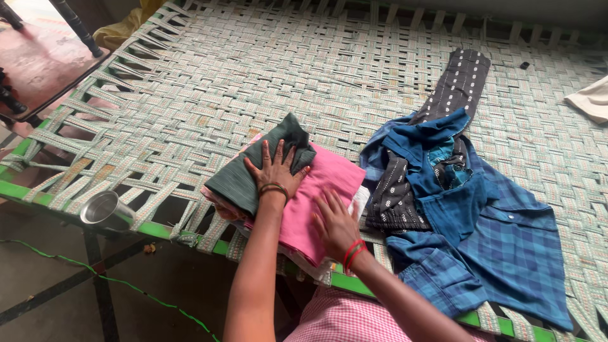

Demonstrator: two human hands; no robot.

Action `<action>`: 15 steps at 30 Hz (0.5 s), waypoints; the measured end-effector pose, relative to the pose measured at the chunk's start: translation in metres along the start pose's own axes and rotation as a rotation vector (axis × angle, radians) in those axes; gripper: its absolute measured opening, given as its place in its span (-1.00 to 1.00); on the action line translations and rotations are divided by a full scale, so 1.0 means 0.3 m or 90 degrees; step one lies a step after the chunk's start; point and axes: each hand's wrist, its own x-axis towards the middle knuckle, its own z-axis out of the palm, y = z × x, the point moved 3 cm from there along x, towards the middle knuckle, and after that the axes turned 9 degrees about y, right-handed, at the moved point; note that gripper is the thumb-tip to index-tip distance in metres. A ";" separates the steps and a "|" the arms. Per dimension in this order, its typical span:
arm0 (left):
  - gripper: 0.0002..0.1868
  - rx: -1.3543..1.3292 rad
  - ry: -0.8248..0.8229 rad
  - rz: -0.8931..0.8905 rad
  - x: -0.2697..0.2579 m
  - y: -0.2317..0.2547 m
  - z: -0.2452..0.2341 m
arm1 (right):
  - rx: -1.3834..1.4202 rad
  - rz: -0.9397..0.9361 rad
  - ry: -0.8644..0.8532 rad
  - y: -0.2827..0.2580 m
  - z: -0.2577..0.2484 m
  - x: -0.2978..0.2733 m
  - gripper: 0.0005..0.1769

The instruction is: The person folds a blue garment and a black patterned cloth on a woven cot, smoothing each piece and stacking them with other folded items. The person handles the items one at a time and places the finished folds into a growing stack.

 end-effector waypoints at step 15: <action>-0.05 -0.083 0.119 0.152 0.018 -0.090 0.177 | 0.081 0.016 -0.076 -0.046 0.051 0.347 -0.36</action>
